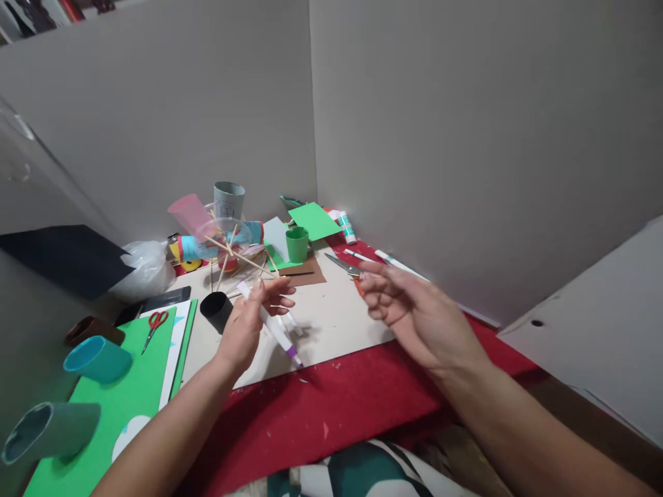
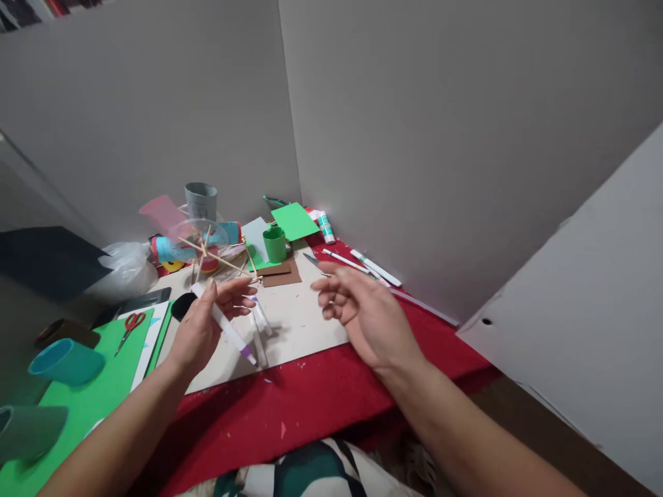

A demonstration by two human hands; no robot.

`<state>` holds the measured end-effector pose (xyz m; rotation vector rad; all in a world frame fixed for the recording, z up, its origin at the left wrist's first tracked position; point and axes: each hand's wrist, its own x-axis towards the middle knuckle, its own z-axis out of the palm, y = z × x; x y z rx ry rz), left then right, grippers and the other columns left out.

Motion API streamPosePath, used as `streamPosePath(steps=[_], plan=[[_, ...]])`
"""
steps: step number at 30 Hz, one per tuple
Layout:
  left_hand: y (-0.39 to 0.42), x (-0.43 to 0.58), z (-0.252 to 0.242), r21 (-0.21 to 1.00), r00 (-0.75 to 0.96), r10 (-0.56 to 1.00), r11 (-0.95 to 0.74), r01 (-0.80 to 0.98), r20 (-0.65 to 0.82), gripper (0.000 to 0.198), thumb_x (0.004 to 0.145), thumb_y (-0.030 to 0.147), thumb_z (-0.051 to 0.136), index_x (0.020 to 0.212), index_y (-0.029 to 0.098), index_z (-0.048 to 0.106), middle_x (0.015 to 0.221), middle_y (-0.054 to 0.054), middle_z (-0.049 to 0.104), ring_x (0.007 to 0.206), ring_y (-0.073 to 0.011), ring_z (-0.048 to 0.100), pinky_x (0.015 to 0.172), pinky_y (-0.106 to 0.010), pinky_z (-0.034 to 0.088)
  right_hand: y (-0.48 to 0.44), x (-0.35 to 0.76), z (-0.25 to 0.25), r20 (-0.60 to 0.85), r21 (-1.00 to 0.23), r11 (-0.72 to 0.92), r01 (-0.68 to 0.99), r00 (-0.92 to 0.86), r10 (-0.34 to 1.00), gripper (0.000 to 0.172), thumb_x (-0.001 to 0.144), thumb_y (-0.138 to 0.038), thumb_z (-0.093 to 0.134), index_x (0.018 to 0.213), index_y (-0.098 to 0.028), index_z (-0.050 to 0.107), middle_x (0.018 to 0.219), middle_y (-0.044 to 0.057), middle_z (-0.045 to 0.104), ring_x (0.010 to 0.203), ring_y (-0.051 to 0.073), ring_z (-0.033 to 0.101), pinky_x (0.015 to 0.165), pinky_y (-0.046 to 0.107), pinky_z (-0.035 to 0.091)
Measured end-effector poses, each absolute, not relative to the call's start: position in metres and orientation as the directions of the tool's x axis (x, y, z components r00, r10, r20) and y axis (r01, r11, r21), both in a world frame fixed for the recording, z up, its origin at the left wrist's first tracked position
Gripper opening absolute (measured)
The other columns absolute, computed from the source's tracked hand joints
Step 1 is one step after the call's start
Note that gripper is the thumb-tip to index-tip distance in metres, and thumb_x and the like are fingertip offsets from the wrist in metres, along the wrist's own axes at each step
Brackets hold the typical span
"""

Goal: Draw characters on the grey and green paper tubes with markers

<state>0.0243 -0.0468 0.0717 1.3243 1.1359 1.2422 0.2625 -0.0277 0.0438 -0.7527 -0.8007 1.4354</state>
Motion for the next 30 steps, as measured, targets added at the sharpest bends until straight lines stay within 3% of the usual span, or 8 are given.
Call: streamPosePath(steps=[5, 9, 12, 15, 18, 21, 26, 30], plan=[[-0.055, 0.039, 0.071, 0.974, 0.129, 0.983, -0.149, 0.169, 0.128, 0.062, 0.098, 0.064, 0.039, 0.124, 0.018, 0.07, 0.13, -0.012, 0.069, 0.12, -0.0289, 0.062, 0.107, -0.044, 0.044, -0.059, 0.216, 0.055, 0.155, -0.988, 0.15, -0.046, -0.44, 0.884, 0.023, 0.08, -0.036, 0.073, 0.094, -0.018, 0.075, 0.061, -0.004, 0.058, 0.052, 0.009, 0.048, 0.049, 0.021, 0.04], [-0.074, 0.045, 0.082, 0.908, 0.24, 0.951, -0.269, 0.32, 0.197, 0.057, 0.1, 0.059, 0.041, 0.135, 0.02, 0.062, 0.144, -0.011, 0.06, 0.138, -0.0292, 0.05, 0.119, -0.045, 0.031, -0.064, 0.191, 0.053, 0.2, -0.967, 0.253, 0.006, -0.593, 0.78, 0.022, 0.082, -0.034, 0.067, 0.069, -0.017, 0.067, 0.06, -0.002, 0.06, 0.056, 0.011, 0.053, 0.053, 0.023, 0.043], [-0.092, 0.023, 0.089, 0.884, 0.186, 0.938, -0.338, 0.321, 0.292, 0.058, 0.096, 0.054, 0.055, 0.147, 0.028, 0.048, 0.151, -0.009, 0.053, 0.139, -0.0281, 0.048, 0.119, -0.045, 0.031, -0.054, 0.198, 0.056, 0.249, -0.962, 0.27, -0.027, -0.488, 0.837, 0.024, 0.084, -0.039, 0.064, 0.075, -0.017, 0.067, 0.063, -0.001, 0.062, 0.057, 0.012, 0.056, 0.053, 0.024, 0.045], [-0.102, -0.018, 0.085, 0.875, -0.091, 0.906, -0.369, 0.313, 0.414, 0.064, 0.091, 0.048, 0.066, 0.147, 0.031, 0.043, 0.143, -0.01, 0.057, 0.128, -0.0255, 0.056, 0.113, -0.044, 0.04, -0.037, 0.212, 0.066, 0.321, -0.945, 0.308, -0.108, -0.127, 0.939, 0.021, 0.08, -0.039, 0.072, 0.078, -0.019, 0.067, 0.054, -0.004, 0.056, 0.047, 0.01, 0.05, 0.042, 0.02, 0.038], [-0.1, -0.06, 0.065, 0.898, -0.394, 0.82, -0.298, 0.323, 0.414, 0.07, 0.084, 0.046, 0.073, 0.144, 0.029, 0.042, 0.137, -0.012, 0.058, 0.125, -0.0261, 0.058, 0.109, -0.045, 0.043, -0.022, 0.209, 0.074, 0.347, -0.881, 0.352, -0.315, 0.076, 0.935, 0.018, 0.078, -0.036, 0.074, 0.079, -0.02, 0.067, 0.056, -0.004, 0.06, 0.046, 0.009, 0.052, 0.039, 0.018, 0.038], [-0.092, -0.084, 0.035, 0.921, -0.546, 0.758, -0.183, 0.345, 0.355, 0.096, 0.072, 0.04, 0.082, 0.151, 0.03, 0.029, 0.145, -0.016, 0.049, 0.132, -0.03, 0.053, 0.112, -0.05, 0.04, -0.013, 0.189, 0.068, 0.334, -0.833, 0.359, -0.42, 0.134, 0.933, 0.018, 0.075, -0.035, 0.075, 0.081, -0.02, 0.067, 0.058, -0.004, 0.062, 0.047, 0.009, 0.055, 0.039, 0.018, 0.041], [-0.071, -0.089, -0.001, 0.948, -0.468, 0.861, -0.048, 0.315, 0.199, 0.123, 0.065, 0.033, 0.086, 0.159, 0.026, 0.007, 0.153, -0.023, 0.039, 0.143, -0.0348, 0.041, 0.117, -0.052, 0.031, -0.013, 0.158, 0.036, 0.319, -0.898, 0.316, -0.305, 0.041, 0.947, 0.023, 0.078, -0.041, 0.073, 0.087, -0.02, 0.068, 0.063, -0.001, 0.067, 0.052, 0.011, 0.06, 0.043, 0.02, 0.046], [-0.053, -0.082, -0.01, 0.952, -0.422, 0.886, -0.065, 0.298, 0.193, 0.123, 0.066, 0.026, 0.084, 0.16, 0.028, 0.005, 0.142, -0.017, 0.054, 0.134, -0.0306, 0.051, 0.115, -0.051, 0.033, -0.016, 0.155, 0.018, 0.343, -0.919, 0.336, -0.205, 0.006, 0.939, 0.025, 0.077, -0.041, 0.076, 0.088, -0.02, 0.071, 0.065, 0.0, 0.068, 0.053, 0.011, 0.061, 0.048, 0.021, 0.049]])
